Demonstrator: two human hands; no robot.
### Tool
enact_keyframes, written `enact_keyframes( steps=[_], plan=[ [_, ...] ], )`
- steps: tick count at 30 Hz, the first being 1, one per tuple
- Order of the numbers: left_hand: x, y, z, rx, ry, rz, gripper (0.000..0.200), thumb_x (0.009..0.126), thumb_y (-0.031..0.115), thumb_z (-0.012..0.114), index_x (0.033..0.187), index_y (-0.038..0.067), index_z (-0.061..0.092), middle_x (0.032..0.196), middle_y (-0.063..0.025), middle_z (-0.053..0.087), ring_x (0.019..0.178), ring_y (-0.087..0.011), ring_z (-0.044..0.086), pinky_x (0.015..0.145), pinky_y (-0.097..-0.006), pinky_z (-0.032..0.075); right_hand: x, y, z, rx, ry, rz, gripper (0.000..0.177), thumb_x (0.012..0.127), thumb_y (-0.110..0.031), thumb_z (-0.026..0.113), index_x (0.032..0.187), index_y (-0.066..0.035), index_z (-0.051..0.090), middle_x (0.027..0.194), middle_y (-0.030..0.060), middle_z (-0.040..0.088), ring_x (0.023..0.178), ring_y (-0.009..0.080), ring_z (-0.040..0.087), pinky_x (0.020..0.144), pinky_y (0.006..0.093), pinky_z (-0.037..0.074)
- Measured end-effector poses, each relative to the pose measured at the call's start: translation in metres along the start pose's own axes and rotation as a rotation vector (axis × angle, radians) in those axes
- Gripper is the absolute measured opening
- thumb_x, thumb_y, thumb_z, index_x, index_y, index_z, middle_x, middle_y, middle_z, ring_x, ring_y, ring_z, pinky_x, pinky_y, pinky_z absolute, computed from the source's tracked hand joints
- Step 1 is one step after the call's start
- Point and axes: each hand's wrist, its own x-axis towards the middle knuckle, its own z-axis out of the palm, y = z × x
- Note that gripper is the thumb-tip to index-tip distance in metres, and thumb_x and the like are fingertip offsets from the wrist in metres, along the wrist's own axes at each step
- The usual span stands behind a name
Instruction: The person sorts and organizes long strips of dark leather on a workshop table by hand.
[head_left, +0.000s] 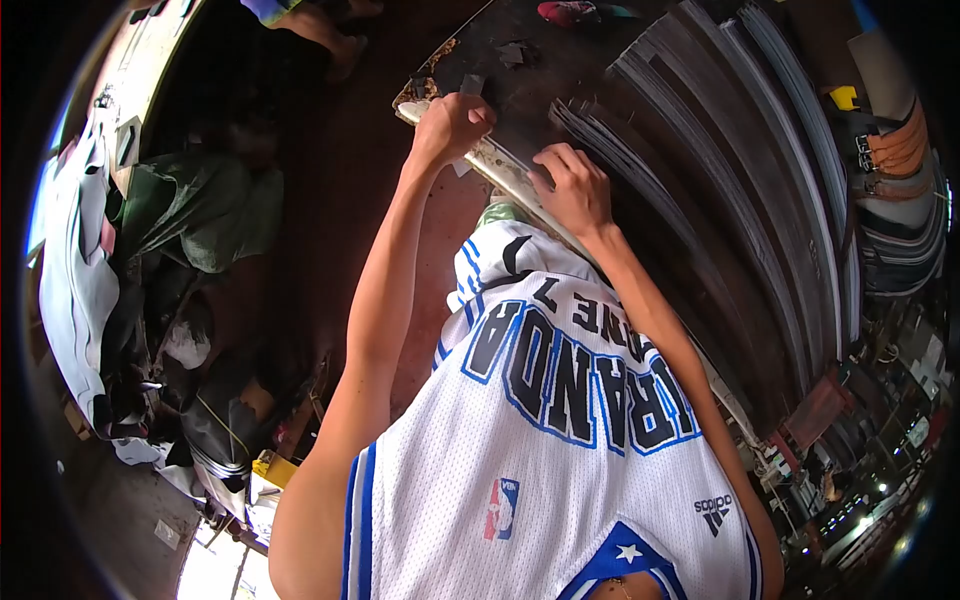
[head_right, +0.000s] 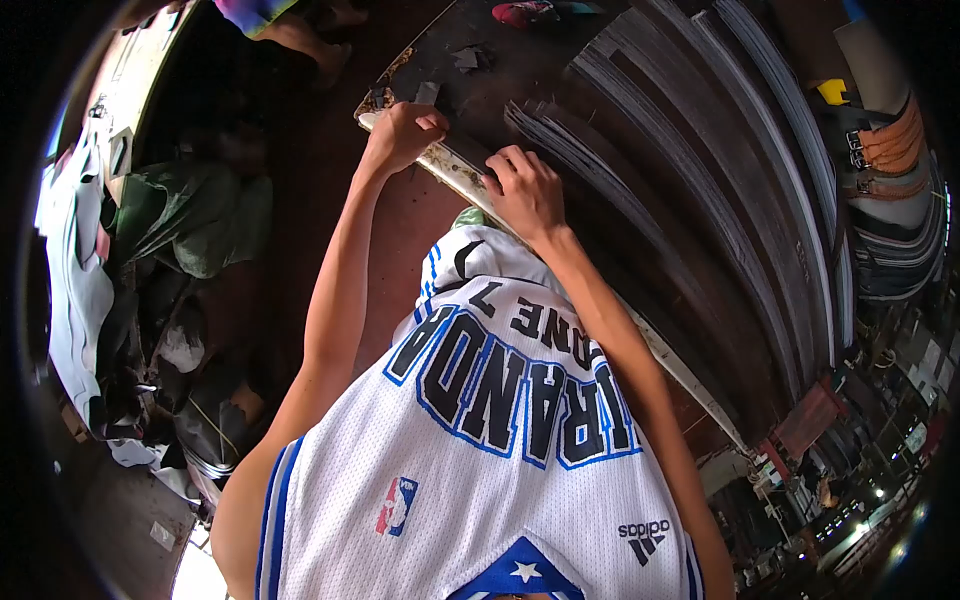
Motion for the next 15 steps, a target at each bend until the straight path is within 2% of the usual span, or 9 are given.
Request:
enact_keyframes(
  steps=[15],
  plan=[
    [-0.0006, -0.0005, 0.0011, -0.015, 0.013, 0.019, 0.015, 0.076, 0.010, 0.071, 0.090, 0.009, 0.073, 0.079, -0.0069, 0.071, 0.074, -0.0205, 0.069, 0.069, -0.0327, 0.052, -0.0012, 0.0028, -0.0001, -0.002, 0.012, -0.026, 0.021, 0.073, -0.013, 0.074, 0.091, -0.009, 0.064, 0.095, 0.0045, 0.062, 0.084, 0.0266, 0.062, 0.072, 0.0384, 0.052]
  ],
)
